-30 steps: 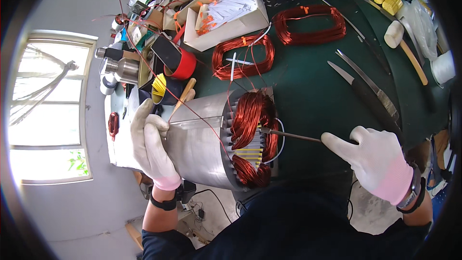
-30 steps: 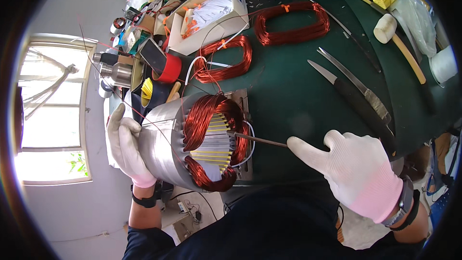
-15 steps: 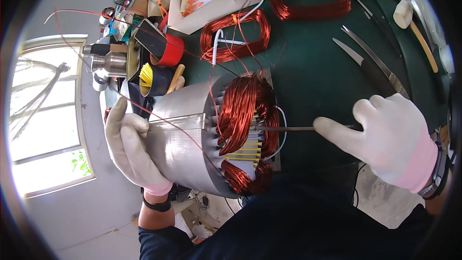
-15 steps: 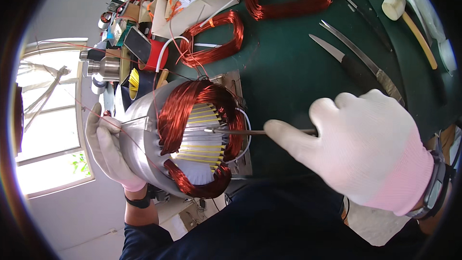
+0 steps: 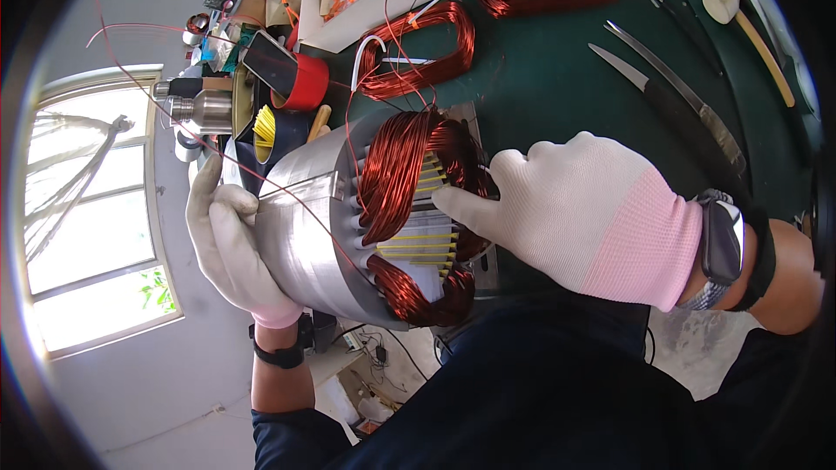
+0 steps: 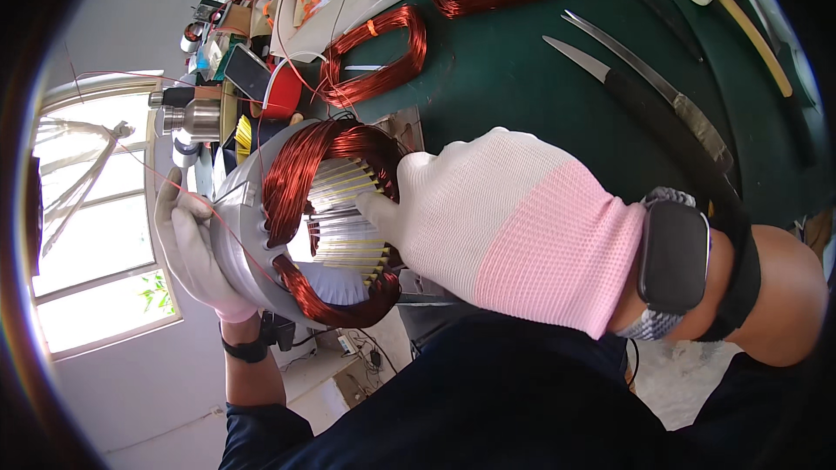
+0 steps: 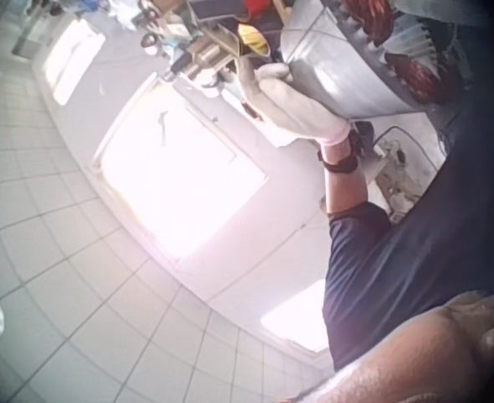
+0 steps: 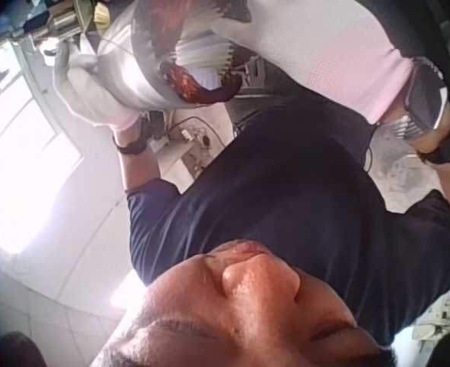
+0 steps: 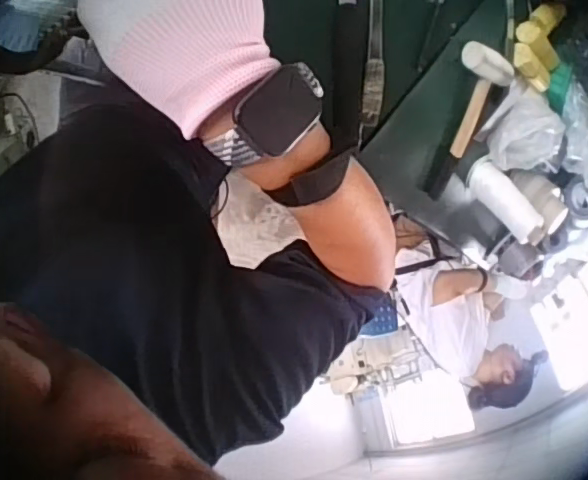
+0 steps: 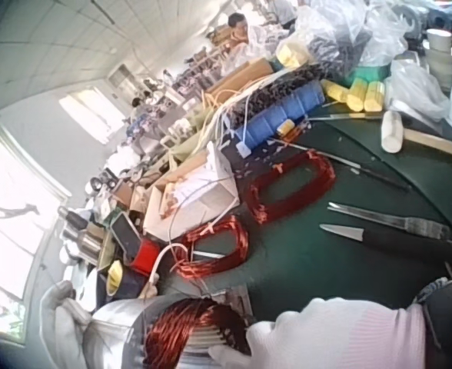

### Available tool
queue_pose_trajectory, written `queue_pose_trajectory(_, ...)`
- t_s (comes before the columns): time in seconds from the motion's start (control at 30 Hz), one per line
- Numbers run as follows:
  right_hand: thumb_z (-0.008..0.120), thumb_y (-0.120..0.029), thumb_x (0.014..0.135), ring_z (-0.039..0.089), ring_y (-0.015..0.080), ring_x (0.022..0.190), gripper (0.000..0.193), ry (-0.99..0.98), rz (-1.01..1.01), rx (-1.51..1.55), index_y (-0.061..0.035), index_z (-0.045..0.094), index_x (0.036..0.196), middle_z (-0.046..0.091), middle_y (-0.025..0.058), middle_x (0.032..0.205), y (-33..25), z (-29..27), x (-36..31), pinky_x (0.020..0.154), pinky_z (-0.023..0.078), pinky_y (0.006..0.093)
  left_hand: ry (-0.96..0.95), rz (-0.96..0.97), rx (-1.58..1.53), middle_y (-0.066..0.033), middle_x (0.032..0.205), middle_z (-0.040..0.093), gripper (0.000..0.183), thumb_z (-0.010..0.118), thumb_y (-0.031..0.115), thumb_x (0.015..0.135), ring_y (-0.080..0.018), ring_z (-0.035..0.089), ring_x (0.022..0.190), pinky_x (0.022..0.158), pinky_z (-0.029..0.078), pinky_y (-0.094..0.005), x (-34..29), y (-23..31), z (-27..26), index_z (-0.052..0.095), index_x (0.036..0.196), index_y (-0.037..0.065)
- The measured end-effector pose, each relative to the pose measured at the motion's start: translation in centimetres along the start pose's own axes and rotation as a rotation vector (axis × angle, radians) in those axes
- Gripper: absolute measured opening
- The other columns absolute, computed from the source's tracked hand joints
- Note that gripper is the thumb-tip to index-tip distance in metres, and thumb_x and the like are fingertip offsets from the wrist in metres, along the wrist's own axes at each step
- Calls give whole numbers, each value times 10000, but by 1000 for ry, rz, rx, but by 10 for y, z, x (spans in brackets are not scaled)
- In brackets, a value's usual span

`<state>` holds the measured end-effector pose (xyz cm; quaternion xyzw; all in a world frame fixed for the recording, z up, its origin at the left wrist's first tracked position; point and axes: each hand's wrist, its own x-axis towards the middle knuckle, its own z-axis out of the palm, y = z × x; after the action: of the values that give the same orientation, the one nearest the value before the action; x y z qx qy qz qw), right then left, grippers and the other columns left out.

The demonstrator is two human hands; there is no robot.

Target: Assembling and shaping copper coils into a motor stator using a tool.

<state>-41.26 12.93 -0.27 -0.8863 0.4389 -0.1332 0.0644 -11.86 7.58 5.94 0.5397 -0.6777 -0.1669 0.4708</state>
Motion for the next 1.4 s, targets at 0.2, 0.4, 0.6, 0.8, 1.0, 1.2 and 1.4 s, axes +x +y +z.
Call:
queue_pose_trajectory(0.2,696,-162,847,620,194,574,544,165,-8,22,-276,725,1378,518,34,726,15,-4,-18,513,504,338,1,6,38,16,870,518,430,396,62,1091,-54,418,795,763,368,-217,1,-3,-2,564,1469,-57)
queue_pose_trajectory(0.4,731,-185,860,611,195,564,512,99,-2,-83,-293,732,1361,510,39,703,16,-21,-31,501,493,348,-14,-16,48,24,892,536,430,415,79,1091,-44,418,780,734,361,-209,3,-5,-5,561,1466,-72)
queue_pose_trajectory(0.6,781,-239,882,616,216,572,437,44,33,-82,-306,748,1312,515,50,685,20,-29,-41,492,475,361,-33,-45,-9,29,903,536,430,417,93,1092,-31,409,779,717,355,-205,1,-6,-6,565,1458,-77)
queue_pose_trajectory(0.8,793,-195,856,607,212,567,446,106,43,11,-282,763,1292,511,45,683,27,-19,-53,497,460,348,-24,-55,13,30,914,541,419,423,77,1086,-28,404,773,710,353,-207,1,-1,-3,581,1444,-73)
queue_pose_trajectory(1.0,807,-214,832,582,196,544,478,92,54,-4,-294,762,1301,493,39,661,36,-14,-57,473,442,344,-37,-61,29,32,886,486,403,439,101,1085,-45,424,778,715,368,-203,2,0,-4,582,1421,-72)
queue_pose_trajectory(1.2,830,-252,829,578,183,542,472,76,60,-77,-309,762,1293,479,33,646,38,-14,-67,462,435,342,-51,-30,2,28,895,484,389,425,81,1101,-46,427,785,714,360,-214,1,0,-4,584,1423,-69)
queue_pose_trajectory(1.4,832,-277,819,564,172,530,422,49,39,-110,-303,774,1235,462,29,640,26,-49,-61,458,399,331,-35,-58,-58,33,901,536,404,416,68,1090,-21,402,769,707,338,-197,0,-7,-4,579,1433,-71)
